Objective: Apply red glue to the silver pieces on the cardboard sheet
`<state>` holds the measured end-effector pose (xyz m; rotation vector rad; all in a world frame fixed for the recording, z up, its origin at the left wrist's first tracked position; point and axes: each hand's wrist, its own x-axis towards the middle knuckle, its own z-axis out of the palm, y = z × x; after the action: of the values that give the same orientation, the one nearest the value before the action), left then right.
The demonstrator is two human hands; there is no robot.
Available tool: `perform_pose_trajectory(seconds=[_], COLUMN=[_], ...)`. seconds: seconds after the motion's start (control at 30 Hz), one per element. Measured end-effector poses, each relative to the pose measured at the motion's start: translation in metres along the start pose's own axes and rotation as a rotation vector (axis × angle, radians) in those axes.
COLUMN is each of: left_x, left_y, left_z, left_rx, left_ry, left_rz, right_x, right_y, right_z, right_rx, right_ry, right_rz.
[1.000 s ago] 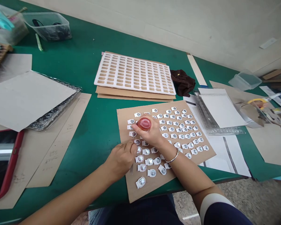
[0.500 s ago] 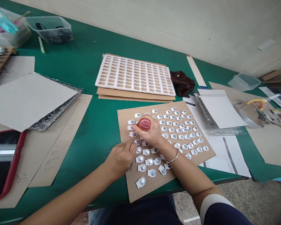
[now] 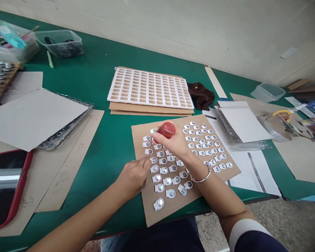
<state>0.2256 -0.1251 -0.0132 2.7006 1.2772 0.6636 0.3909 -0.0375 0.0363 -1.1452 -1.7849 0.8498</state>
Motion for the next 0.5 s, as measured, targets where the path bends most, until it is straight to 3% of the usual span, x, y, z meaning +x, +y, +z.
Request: perform_pose_trajectory(seconds=[0.2,0.4,0.5], left_x=[0.001,-0.001,-0.001], left_y=[0.001,0.001,0.002], left_z=[0.000,0.004,0.005], left_rx=[0.047,0.106,0.125], left_ry=[0.036,0.033,0.054], left_rz=[0.029,0.043,0.046], right_x=[-0.010,-0.042,-0.048], right_y=[-0.009,0.008,0.013], right_z=[-0.022,-0.010,-0.001], right_rx=[0.186,0.257,0.162], right_ry=[-0.070,0.101,0.192], right_rz=[0.155,0.223,0.153])
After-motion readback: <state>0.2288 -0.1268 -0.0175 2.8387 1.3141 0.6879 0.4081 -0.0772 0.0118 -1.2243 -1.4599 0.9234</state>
